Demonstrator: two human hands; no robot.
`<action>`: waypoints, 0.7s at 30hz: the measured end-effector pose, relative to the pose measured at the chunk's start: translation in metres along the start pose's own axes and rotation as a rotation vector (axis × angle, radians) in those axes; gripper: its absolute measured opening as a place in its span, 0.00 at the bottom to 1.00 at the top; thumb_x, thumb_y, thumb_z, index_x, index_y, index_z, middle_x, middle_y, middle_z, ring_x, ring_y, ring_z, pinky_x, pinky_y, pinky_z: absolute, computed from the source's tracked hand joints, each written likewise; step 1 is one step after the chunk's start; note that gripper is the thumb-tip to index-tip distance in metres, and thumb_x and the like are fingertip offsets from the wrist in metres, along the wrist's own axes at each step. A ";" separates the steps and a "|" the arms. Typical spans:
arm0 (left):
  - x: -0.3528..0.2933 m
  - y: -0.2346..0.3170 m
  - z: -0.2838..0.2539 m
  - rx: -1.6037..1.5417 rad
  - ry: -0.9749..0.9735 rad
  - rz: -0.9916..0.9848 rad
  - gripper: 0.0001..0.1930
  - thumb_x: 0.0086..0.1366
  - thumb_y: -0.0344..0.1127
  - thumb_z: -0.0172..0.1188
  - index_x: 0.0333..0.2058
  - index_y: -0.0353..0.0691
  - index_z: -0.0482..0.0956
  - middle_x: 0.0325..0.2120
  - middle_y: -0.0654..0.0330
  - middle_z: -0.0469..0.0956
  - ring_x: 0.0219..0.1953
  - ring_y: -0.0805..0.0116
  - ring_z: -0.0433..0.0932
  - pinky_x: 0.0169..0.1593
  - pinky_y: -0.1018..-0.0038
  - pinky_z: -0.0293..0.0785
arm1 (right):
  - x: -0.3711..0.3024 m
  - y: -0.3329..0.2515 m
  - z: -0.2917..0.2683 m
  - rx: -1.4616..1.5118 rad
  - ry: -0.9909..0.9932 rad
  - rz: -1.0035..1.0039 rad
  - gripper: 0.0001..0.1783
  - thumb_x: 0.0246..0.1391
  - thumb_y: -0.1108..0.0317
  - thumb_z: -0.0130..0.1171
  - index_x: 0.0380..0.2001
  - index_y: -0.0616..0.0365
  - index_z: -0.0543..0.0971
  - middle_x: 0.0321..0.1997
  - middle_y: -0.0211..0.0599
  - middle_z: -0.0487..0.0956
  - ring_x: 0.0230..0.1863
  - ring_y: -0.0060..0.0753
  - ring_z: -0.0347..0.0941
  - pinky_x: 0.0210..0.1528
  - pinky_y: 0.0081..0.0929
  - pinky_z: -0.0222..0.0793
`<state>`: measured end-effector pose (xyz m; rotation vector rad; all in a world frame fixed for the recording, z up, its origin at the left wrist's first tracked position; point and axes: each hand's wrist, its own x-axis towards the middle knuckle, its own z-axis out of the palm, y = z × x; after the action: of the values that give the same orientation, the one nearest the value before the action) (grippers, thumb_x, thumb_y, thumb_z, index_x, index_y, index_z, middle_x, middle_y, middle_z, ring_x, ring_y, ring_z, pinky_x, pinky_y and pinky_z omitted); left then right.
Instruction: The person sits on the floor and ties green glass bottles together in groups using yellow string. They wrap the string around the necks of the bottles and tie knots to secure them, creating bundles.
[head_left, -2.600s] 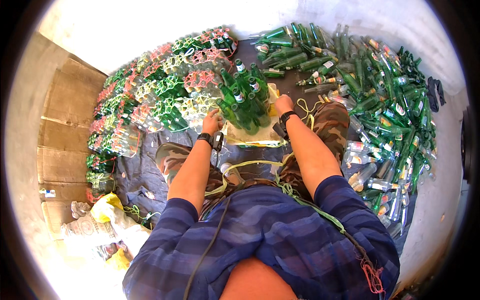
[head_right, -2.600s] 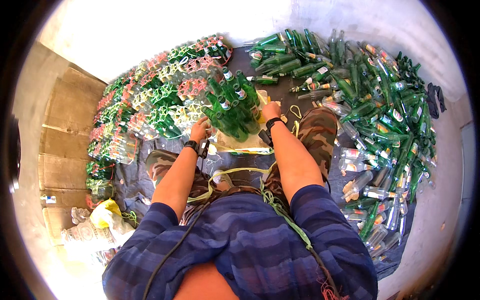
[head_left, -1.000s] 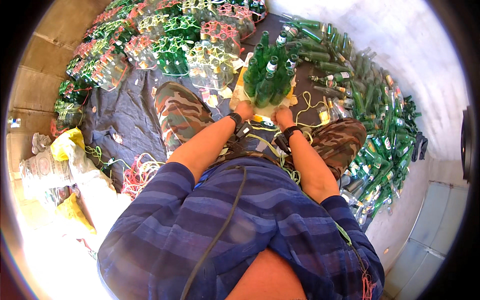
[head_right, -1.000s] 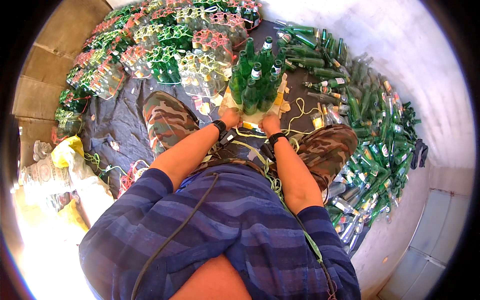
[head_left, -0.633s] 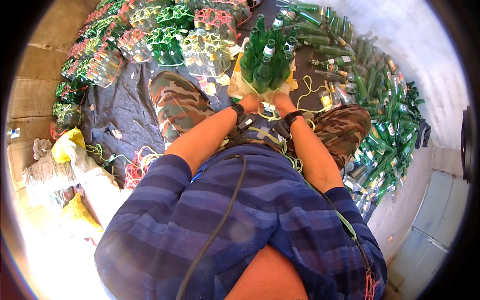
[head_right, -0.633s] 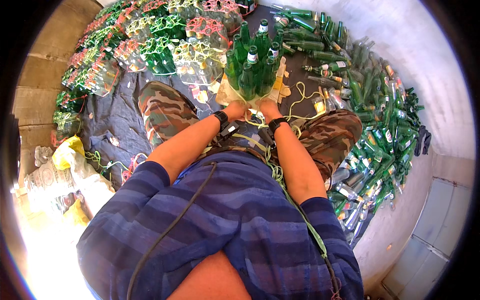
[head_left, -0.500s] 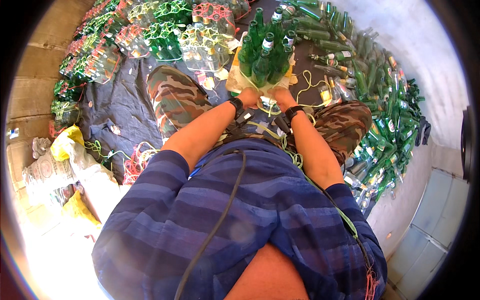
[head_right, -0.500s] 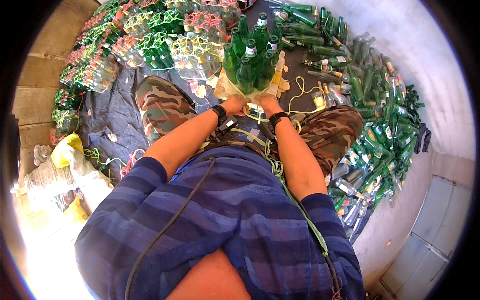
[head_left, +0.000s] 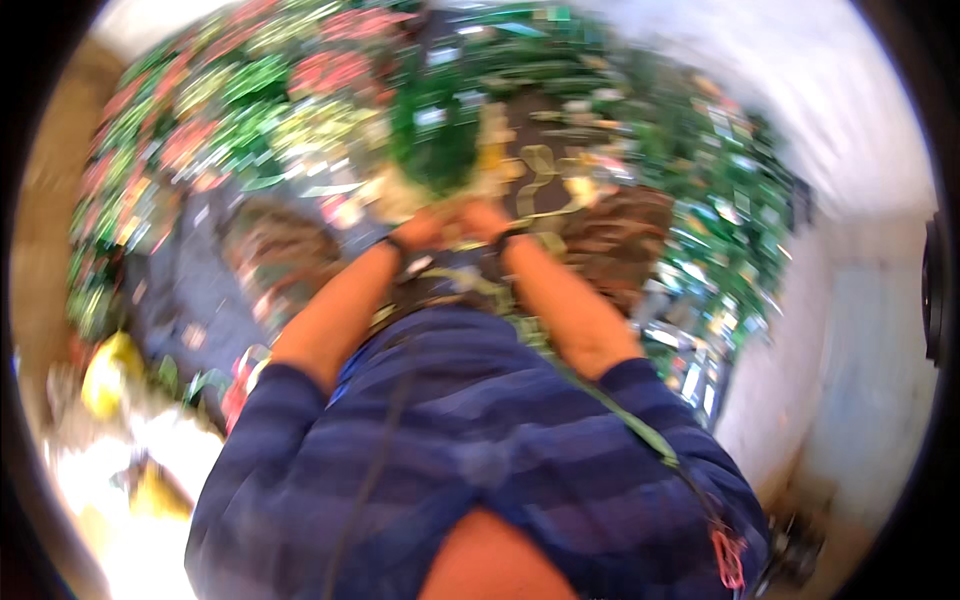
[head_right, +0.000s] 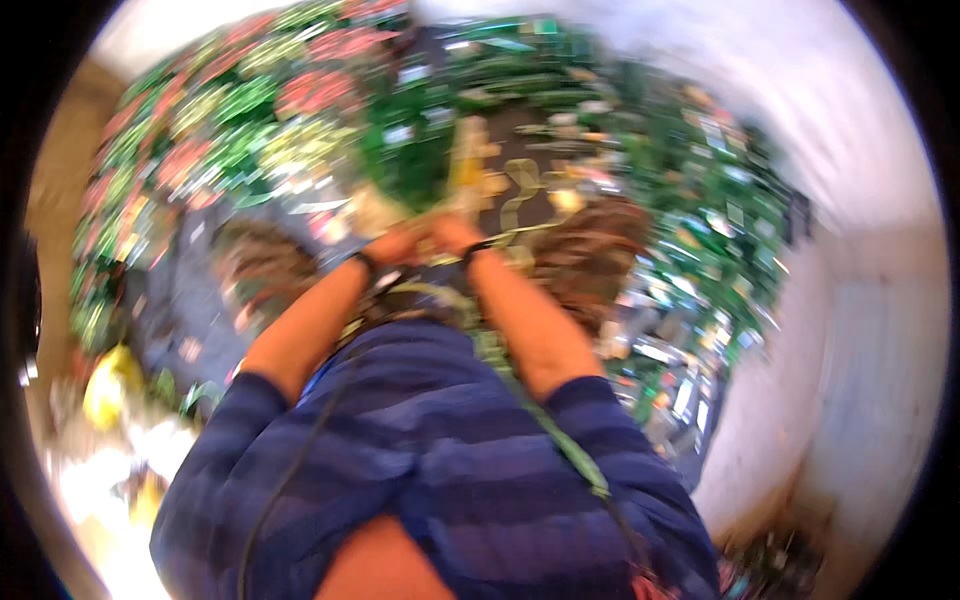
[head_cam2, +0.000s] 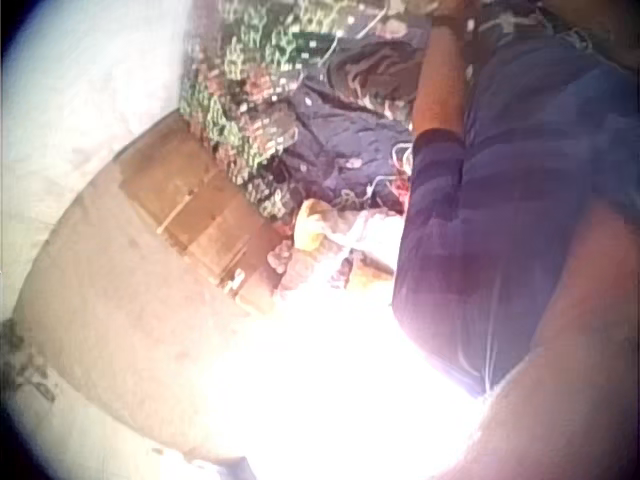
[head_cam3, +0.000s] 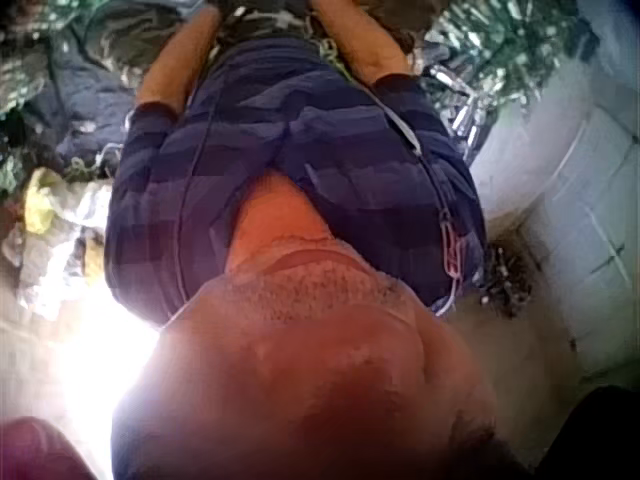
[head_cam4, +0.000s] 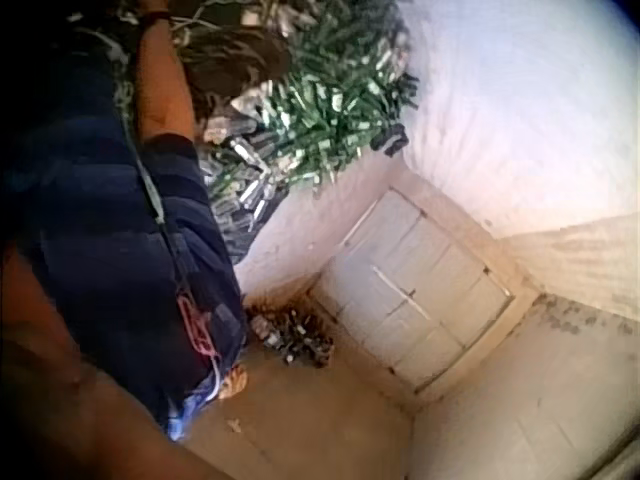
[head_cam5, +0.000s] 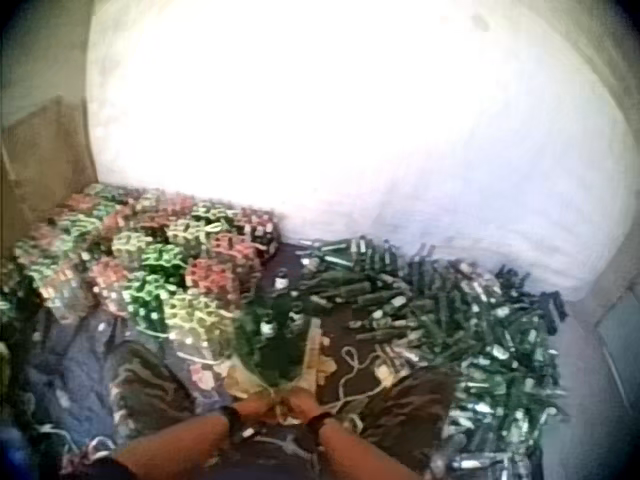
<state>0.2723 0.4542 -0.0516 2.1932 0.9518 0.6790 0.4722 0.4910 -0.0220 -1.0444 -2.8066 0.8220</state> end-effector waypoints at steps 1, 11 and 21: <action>-0.007 0.004 -0.009 -0.220 -0.080 -0.225 0.26 0.73 0.54 0.55 0.62 0.46 0.74 0.43 0.62 0.80 0.36 0.69 0.77 0.38 0.69 0.79 | 0.003 -0.017 -0.008 -0.080 0.006 -0.025 0.17 0.48 0.65 0.66 0.43 0.54 0.87 0.43 0.49 0.85 0.47 0.52 0.81 0.52 0.46 0.76; 0.014 0.025 0.004 -0.822 -0.028 -0.823 0.14 0.76 0.43 0.50 0.48 0.38 0.73 0.34 0.58 0.83 0.32 0.66 0.85 0.31 0.70 0.84 | 0.042 0.042 0.088 0.551 0.318 0.329 0.05 0.57 0.71 0.60 0.31 0.59 0.83 0.30 0.42 0.81 0.31 0.42 0.78 0.29 0.42 0.72; 0.005 0.042 -0.016 -0.162 -0.045 -0.404 0.17 0.68 0.39 0.54 0.49 0.38 0.83 0.45 0.48 0.86 0.51 0.49 0.83 0.54 0.59 0.76 | 0.036 0.028 0.068 -0.041 0.255 0.010 0.16 0.45 0.53 0.65 0.32 0.52 0.85 0.35 0.46 0.84 0.40 0.56 0.81 0.42 0.52 0.77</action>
<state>0.2834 0.4417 -0.0098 1.7935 1.2241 0.4927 0.4467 0.4986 -0.0995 -1.0839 -2.6158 0.5868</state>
